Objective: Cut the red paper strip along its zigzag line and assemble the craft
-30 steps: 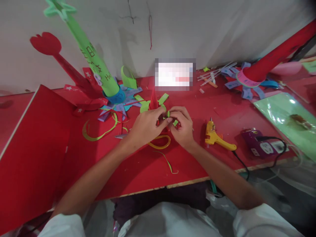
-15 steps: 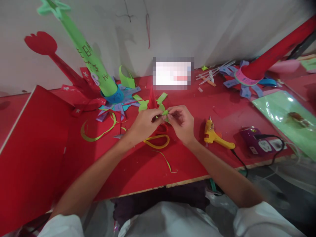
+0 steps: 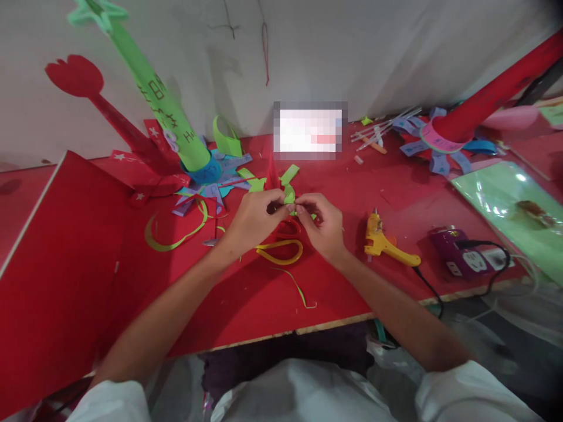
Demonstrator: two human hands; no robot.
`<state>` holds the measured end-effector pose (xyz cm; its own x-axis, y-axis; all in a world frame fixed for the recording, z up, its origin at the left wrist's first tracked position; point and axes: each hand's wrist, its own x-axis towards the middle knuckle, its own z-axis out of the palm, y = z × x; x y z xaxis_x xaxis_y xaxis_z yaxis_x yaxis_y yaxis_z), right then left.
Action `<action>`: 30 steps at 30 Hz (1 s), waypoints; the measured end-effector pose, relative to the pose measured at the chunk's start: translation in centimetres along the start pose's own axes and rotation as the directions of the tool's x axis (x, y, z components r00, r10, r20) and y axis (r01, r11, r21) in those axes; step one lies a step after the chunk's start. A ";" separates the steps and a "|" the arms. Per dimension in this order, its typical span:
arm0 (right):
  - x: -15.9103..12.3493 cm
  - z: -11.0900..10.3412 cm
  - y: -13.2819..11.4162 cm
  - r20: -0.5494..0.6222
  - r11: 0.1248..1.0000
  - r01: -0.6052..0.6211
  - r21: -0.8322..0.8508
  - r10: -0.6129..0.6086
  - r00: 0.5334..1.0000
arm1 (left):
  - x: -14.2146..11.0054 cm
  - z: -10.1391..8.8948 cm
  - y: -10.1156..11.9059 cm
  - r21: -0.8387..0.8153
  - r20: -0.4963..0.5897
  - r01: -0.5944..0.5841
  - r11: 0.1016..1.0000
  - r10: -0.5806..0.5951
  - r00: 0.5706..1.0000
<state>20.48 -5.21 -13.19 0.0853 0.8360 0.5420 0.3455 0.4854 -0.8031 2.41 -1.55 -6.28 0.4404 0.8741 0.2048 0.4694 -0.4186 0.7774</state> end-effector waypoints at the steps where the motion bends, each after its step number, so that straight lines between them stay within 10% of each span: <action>1: 0.0 0.0 0.0 0.010 1.000 0.005 -0.001 -0.005 1.000 | 0.0 0.0 0.0 -0.003 -0.017 -0.007 1.000 0.007 1.000; 23: 0.8 0.1 0.0 0.361 0.805 -0.374 0.461 0.215 0.907 | 0.4 -0.4 -0.7 -0.482 0.224 0.024 0.876 0.097 0.970; 30: 1.2 -0.2 0.0 0.227 0.837 -0.346 0.423 0.272 0.935 | 0.9 -0.8 -1.2 -0.216 0.080 -0.022 0.976 0.040 0.996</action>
<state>20.74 -4.25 -12.48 -0.0388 0.9719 0.2320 -0.1351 0.2249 -0.9650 1.64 -0.07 -6.56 0.5189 0.8341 0.1872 0.2831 -0.3744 0.8830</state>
